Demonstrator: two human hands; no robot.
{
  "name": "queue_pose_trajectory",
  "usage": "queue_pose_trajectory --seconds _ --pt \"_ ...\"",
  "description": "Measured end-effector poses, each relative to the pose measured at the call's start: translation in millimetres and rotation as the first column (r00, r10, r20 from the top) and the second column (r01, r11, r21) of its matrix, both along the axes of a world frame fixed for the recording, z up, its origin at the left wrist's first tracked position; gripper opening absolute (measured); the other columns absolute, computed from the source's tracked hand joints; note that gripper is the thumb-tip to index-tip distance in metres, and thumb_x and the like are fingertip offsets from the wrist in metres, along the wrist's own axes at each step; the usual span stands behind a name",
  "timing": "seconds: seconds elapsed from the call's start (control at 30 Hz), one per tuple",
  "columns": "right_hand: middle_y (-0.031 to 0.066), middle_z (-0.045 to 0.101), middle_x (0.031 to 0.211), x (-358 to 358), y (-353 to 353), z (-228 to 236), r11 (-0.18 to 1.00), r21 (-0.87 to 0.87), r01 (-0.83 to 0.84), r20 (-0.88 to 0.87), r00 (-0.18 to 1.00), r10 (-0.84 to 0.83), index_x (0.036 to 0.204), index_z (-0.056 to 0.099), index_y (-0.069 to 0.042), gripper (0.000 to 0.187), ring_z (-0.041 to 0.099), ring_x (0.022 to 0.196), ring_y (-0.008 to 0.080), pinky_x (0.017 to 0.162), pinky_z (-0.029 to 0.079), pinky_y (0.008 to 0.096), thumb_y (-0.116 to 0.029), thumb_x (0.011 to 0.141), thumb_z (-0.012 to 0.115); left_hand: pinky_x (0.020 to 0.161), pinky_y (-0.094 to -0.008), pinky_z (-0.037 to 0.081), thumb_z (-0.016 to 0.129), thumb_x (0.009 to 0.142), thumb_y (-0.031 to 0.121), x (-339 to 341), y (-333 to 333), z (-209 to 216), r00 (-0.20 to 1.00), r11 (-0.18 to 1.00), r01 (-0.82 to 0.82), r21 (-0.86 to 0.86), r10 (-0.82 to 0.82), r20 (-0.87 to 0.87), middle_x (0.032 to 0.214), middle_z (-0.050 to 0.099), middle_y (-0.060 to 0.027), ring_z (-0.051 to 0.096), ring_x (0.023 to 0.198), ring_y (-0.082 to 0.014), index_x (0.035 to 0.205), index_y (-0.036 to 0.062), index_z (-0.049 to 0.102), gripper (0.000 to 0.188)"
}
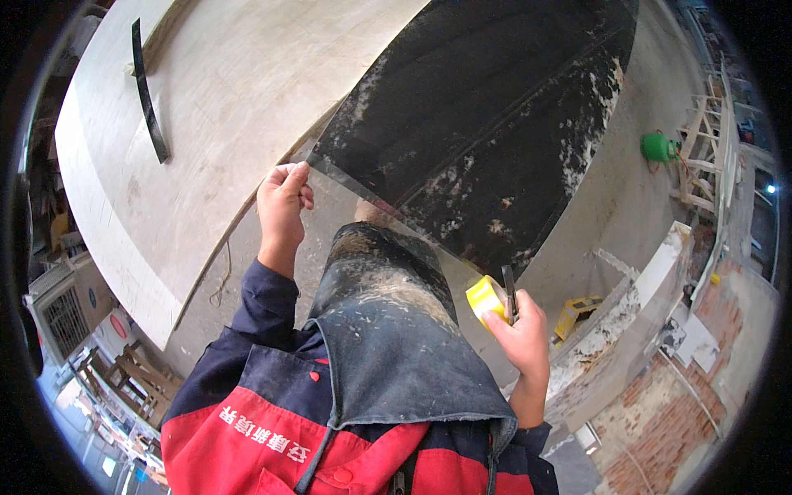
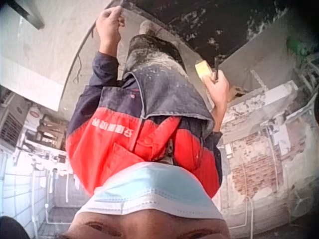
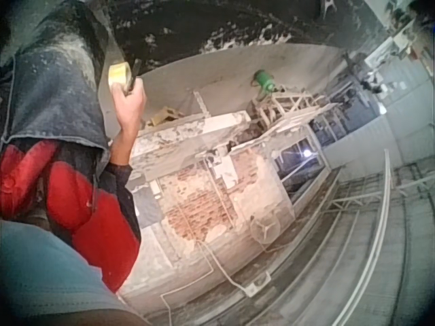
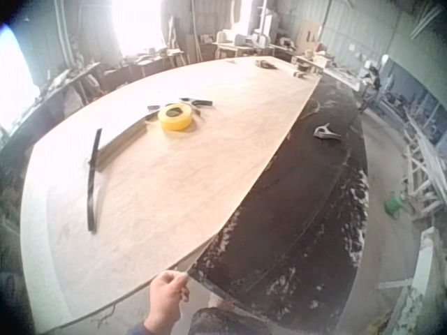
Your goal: The person uses an angle grinder to cut a large black stone slab on a workbench. They then apply yellow tape to the edges of the slab and use a utility knife to trim the tape.
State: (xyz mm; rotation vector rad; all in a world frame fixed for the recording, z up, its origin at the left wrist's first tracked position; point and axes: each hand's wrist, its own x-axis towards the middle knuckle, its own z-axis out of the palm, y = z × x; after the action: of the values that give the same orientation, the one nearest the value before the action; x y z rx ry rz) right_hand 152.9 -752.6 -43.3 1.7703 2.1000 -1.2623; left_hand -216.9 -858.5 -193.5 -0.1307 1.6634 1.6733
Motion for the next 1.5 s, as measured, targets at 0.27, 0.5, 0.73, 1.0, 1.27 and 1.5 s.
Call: queue_pose_trajectory --seconds 0.27,0.5,0.73,1.0,1.27,1.5 --pt "0.0025 0.051 0.070 0.4 -0.8 -1.8 1.000 0.013 -0.003 -0.001 1.000 0.003 0.077 0.046 -0.006 0.040 0.046 0.068 0.0117 0.061 0.042 0.0309 -0.020 0.076 0.083 0.045 -0.0229 0.044 0.077 0.091 0.017 4.9 2.5 -8.7 0.997 0.998 -0.064 0.022 0.065 -0.035 0.075 0.061 -0.0012 0.055 0.055 -0.0084 0.093 0.0042 0.061 0.020" --pt "0.0028 0.051 0.069 -2.0 0.5 0.3 1.000 0.019 -0.006 0.014 1.000 0.006 0.076 0.045 -0.006 0.043 0.046 0.067 0.0121 0.061 0.042 0.0313 -0.024 0.076 0.084 0.045 -0.0228 0.043 0.078 0.091 0.017 6.0 5.2 -7.4 0.996 0.997 -0.080 0.009 0.080 -0.036 0.074 0.061 -0.0015 0.054 0.055 -0.0083 0.092 0.0053 0.060 0.022" --pt "0.0015 0.050 0.069 -1.3 0.7 2.6 1.000 -0.001 0.006 0.030 1.000 -0.006 0.076 0.046 -0.006 0.043 0.046 0.067 0.0114 0.060 0.042 0.0314 -0.024 0.076 0.085 0.044 -0.0220 0.042 0.079 0.090 0.019 6.8 6.1 -7.2 0.996 0.996 -0.082 -0.019 0.081 -0.043 0.074 0.058 -0.0005 0.053 0.054 -0.0075 0.092 0.0060 0.059 0.024" --pt "0.0018 0.052 0.071 -0.6 3.4 0.6 1.000 0.003 -0.016 0.010 1.000 0.016 0.078 0.047 -0.007 0.042 0.047 0.068 0.0118 0.061 0.043 0.0312 -0.024 0.076 0.085 0.043 -0.0225 0.044 0.077 0.092 0.024 13.1 12.9 -1.6 0.996 0.993 -0.069 -0.094 0.063 -0.061 0.079 0.058 -0.0017 0.055 0.054 -0.0081 0.097 0.0044 0.057 0.029" --pt "0.0020 0.053 0.072 0.3 4.3 -1.3 1.000 -0.002 -0.024 0.023 0.999 0.024 0.079 0.049 -0.006 0.040 0.048 0.069 0.0122 0.062 0.043 0.0313 -0.023 0.075 0.085 0.046 -0.0243 0.047 0.080 0.088 0.030 24.1 15.6 2.7 0.996 0.994 0.029 -0.107 -0.020 0.085 0.090 0.060 -0.0081 0.057 0.059 -0.0114 0.109 -0.0032 0.056 0.047" --pt "0.0020 0.053 0.071 -1.1 6.0 1.0 1.000 -0.008 -0.027 0.019 0.999 0.027 0.079 0.049 -0.006 0.039 0.048 0.067 0.0119 0.061 0.043 0.0318 -0.024 0.075 0.084 0.047 -0.0266 0.049 0.076 0.092 0.029 11.5 19.5 -1.0 0.947 0.996 -0.065 -0.064 0.082 0.311 0.078 0.058 0.0012 0.060 0.060 -0.0120 0.100 0.0074 0.062 0.027"
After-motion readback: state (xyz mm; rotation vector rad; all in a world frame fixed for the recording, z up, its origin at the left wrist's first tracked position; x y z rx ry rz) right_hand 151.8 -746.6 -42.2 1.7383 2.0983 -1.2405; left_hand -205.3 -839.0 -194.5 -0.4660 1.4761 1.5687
